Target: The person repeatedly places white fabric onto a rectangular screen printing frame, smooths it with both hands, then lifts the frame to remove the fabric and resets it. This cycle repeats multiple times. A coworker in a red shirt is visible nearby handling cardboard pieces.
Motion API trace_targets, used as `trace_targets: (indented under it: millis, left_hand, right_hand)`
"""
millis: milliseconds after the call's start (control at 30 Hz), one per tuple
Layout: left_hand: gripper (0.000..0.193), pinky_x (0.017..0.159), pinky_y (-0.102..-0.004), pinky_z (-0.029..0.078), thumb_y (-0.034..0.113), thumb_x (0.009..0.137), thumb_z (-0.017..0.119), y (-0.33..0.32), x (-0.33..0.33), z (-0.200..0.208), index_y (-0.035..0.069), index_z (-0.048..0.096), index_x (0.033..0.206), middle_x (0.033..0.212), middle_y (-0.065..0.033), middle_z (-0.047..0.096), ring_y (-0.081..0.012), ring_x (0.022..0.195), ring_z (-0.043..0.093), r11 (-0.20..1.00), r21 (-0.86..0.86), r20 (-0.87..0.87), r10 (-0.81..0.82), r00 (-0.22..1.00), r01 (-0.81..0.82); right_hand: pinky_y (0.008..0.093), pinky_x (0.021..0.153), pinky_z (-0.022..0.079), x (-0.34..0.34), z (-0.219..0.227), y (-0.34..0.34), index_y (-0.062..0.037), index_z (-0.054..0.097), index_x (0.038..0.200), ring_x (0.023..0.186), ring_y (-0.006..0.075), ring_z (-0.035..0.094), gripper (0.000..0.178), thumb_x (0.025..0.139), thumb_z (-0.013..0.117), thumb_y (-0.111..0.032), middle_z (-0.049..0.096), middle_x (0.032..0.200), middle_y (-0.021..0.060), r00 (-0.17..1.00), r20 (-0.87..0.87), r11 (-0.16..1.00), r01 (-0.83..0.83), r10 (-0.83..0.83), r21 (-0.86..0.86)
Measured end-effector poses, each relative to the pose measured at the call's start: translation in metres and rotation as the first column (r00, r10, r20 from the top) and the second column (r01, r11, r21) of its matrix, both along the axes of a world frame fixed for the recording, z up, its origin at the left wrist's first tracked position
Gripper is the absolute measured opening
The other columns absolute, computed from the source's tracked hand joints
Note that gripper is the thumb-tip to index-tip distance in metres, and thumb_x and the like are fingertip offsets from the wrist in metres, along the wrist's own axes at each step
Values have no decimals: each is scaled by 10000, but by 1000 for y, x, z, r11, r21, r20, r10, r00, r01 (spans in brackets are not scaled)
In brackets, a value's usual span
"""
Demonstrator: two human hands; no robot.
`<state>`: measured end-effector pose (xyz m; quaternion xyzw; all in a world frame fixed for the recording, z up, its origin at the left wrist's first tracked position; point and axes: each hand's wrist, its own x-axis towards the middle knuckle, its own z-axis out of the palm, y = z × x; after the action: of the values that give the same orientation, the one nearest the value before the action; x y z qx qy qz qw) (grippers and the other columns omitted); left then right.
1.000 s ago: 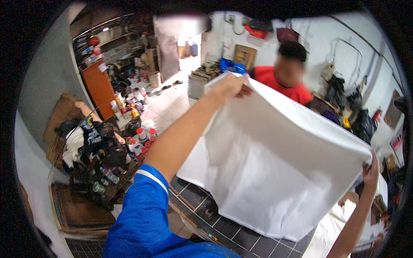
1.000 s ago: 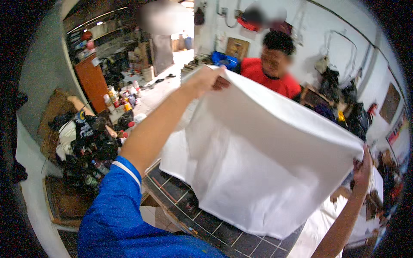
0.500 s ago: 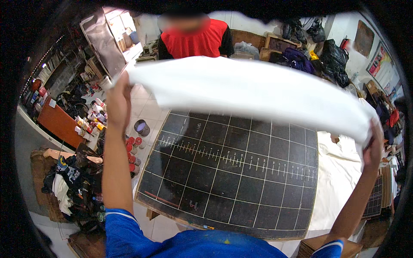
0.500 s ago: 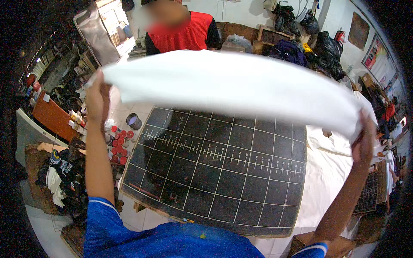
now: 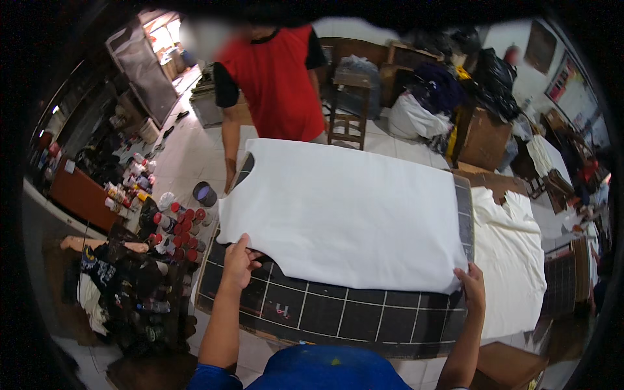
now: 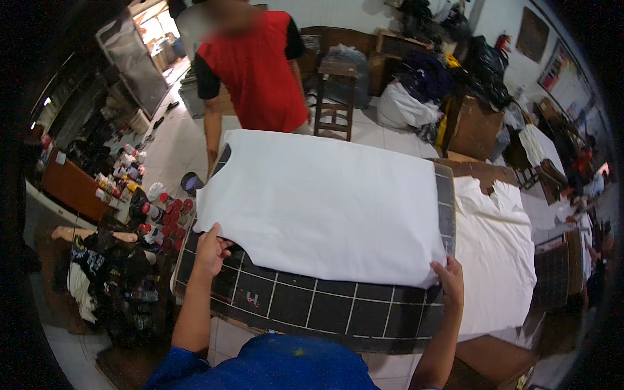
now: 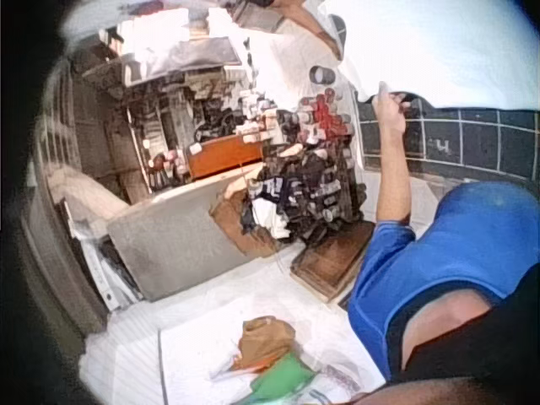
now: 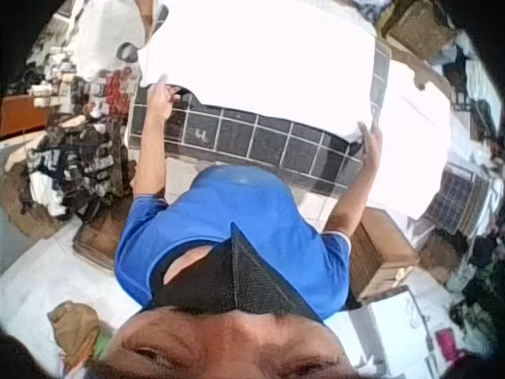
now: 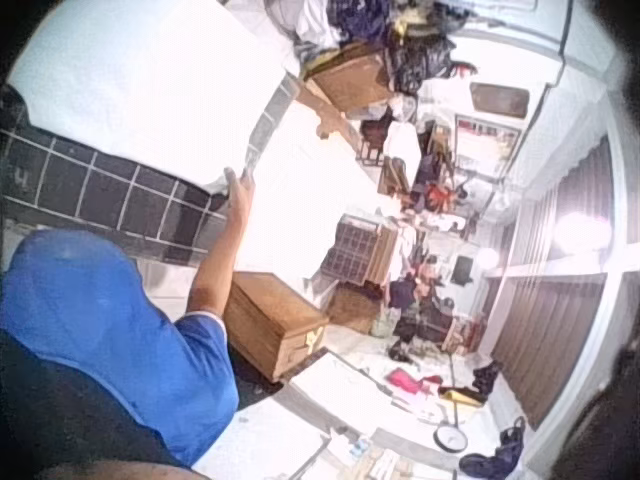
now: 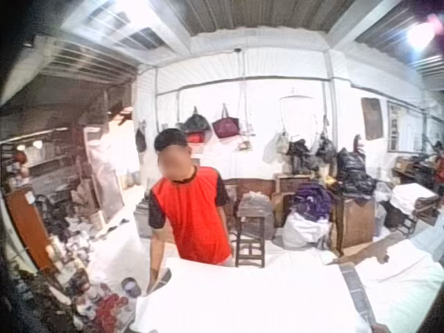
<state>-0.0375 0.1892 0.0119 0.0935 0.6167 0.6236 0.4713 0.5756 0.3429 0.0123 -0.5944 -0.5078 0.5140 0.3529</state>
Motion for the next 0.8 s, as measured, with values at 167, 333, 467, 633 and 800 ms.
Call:
trace_targets:
  millis: [167,333,467,633,800]
  left_hand:
    - [263,614,-293,577,299,1070,638,16,-5,-13,75,640,1209,1002,-61,746,-172,806,723,996,34,119,-81,990,77]
    - [336,606,-302,589,357,1091,605,-4,-9,-12,75,595,1274,1050,-60,727,-193,846,732,995,97,13,-13,1000,11]
    - [329,584,-308,580,383,1102,579,-34,-16,-6,91,573,1255,1024,-60,714,-181,826,715,994,87,-5,66,998,-65]
    - [340,565,-302,560,429,1104,559,-64,-6,-2,112,564,1228,966,-45,691,-157,762,674,987,46,-45,154,987,-152]
    - [359,546,-293,530,454,1102,554,-95,6,-2,117,562,1228,961,-45,685,-153,736,654,971,16,-82,239,967,-239]
  right_hand:
    - [491,724,476,-12,-25,20,67,651,933,788,457,626,361,976,718,-285,667,883,286,791,601,928,-131,-114,349]
    - [500,670,426,-25,-23,-15,51,547,835,719,450,554,408,1003,689,-292,577,792,281,848,495,944,19,-190,331]
    - [485,644,409,-31,-6,-56,49,523,821,673,409,503,411,1006,684,-280,536,752,260,862,477,951,18,-171,308]
    - [472,624,386,-33,0,-99,46,487,804,637,369,435,421,1005,683,-268,481,723,245,867,466,965,59,-176,256]
    - [475,627,400,-27,4,-134,46,510,815,645,395,474,399,992,695,-260,508,732,250,861,482,975,65,-162,211]
